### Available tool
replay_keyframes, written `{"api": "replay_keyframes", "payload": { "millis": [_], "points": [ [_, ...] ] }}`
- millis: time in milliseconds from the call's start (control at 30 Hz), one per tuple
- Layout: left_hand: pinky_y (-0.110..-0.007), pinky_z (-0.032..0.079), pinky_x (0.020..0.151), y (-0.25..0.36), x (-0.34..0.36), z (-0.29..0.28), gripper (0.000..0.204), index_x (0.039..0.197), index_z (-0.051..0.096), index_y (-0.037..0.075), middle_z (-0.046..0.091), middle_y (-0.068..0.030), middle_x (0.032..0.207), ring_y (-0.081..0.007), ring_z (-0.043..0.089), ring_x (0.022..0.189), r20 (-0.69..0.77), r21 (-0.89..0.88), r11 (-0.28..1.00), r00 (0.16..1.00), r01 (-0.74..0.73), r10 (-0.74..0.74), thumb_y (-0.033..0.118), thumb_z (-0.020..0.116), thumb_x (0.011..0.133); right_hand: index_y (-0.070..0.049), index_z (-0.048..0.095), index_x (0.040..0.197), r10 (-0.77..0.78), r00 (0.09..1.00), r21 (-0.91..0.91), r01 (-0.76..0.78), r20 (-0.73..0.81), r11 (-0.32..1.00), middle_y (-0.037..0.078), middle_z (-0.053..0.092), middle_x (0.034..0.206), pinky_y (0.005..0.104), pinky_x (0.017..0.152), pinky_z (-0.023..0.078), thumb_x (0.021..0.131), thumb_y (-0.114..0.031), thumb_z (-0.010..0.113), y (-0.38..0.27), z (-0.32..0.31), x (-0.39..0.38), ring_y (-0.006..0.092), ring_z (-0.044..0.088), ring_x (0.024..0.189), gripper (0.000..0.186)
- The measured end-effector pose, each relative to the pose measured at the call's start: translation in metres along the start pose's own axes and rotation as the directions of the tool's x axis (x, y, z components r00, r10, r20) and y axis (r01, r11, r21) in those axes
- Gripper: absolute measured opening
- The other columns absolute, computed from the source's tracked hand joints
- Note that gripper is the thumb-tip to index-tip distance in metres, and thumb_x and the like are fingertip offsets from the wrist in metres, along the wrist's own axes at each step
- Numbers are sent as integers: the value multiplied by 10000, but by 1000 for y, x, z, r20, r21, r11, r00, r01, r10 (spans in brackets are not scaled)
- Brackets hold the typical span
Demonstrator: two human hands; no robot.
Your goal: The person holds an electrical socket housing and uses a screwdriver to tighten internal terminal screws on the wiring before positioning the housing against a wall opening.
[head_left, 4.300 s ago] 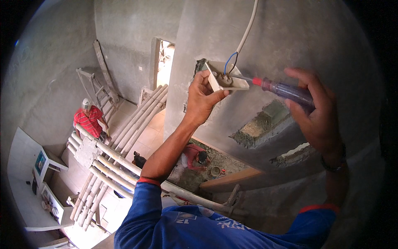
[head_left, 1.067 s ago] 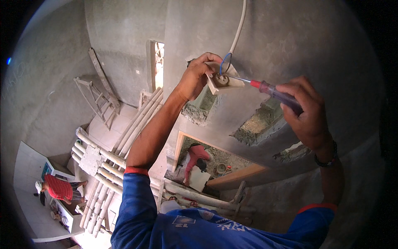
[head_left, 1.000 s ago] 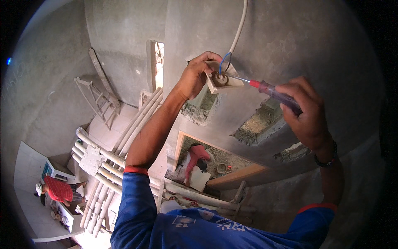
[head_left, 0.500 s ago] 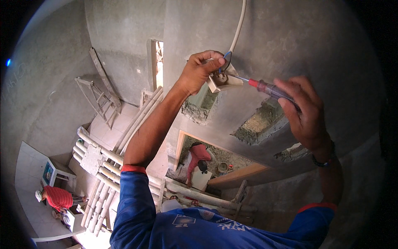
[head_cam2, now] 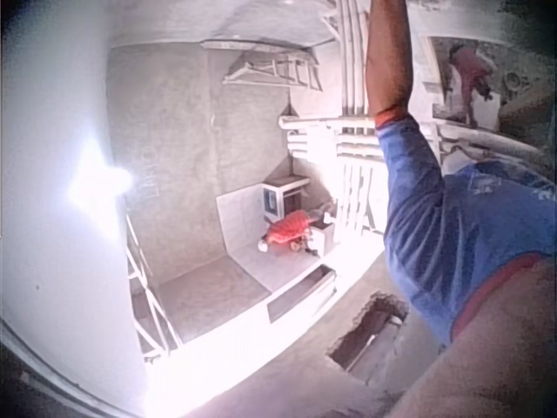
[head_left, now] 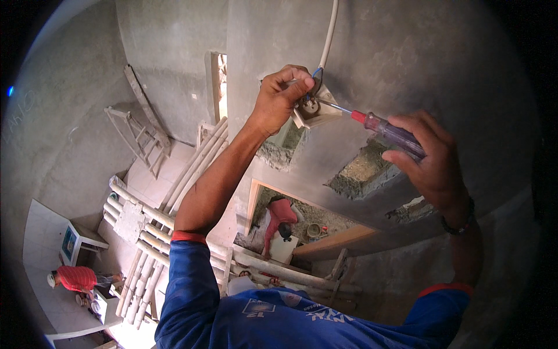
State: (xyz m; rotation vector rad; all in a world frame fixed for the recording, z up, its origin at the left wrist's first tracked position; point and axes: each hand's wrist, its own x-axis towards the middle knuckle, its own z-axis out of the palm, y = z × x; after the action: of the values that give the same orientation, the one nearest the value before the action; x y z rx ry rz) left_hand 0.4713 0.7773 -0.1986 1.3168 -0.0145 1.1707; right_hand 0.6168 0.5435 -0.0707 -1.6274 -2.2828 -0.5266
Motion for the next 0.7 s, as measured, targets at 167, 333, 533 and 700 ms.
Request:
{"api": "replay_keyframes", "payload": {
  "millis": [167,333,533,700],
  "points": [
    [-235,460,719,-1,-2,7,120,885,654,15,584,-9,939,-76,555,797,-15,-26,998,998,-63,62,133,646,904,4,543,1225,-7,999,-57,5,-35,998,200,624,1055,330,693,544,870,-90,624,2,-3,-2,281,663,851,376],
    [-232,460,712,-3,-5,4,106,885,647,18,594,-4,925,-74,554,783,6,-105,994,999,-40,40,123,641,904,1,557,1235,19,998,-1,-19,-65,1000,217,645,1018,330,716,516,878,-64,597,-16,-5,4,281,658,827,366],
    [-229,462,696,0,-8,5,92,885,646,30,605,6,887,-71,554,756,-14,-136,989,998,-61,60,121,647,897,-22,538,1245,4,999,-125,2,48,992,184,647,868,339,656,559,863,-103,641,-9,-11,6,270,656,713,404],
    [-226,464,693,-3,-10,6,102,894,645,33,609,4,869,-68,558,752,-15,-149,986,997,-72,70,134,652,895,-25,541,1247,35,998,-217,-23,51,976,172,644,849,352,588,526,855,-124,661,-12,-12,9,261,633,652,422]
  ]
}}
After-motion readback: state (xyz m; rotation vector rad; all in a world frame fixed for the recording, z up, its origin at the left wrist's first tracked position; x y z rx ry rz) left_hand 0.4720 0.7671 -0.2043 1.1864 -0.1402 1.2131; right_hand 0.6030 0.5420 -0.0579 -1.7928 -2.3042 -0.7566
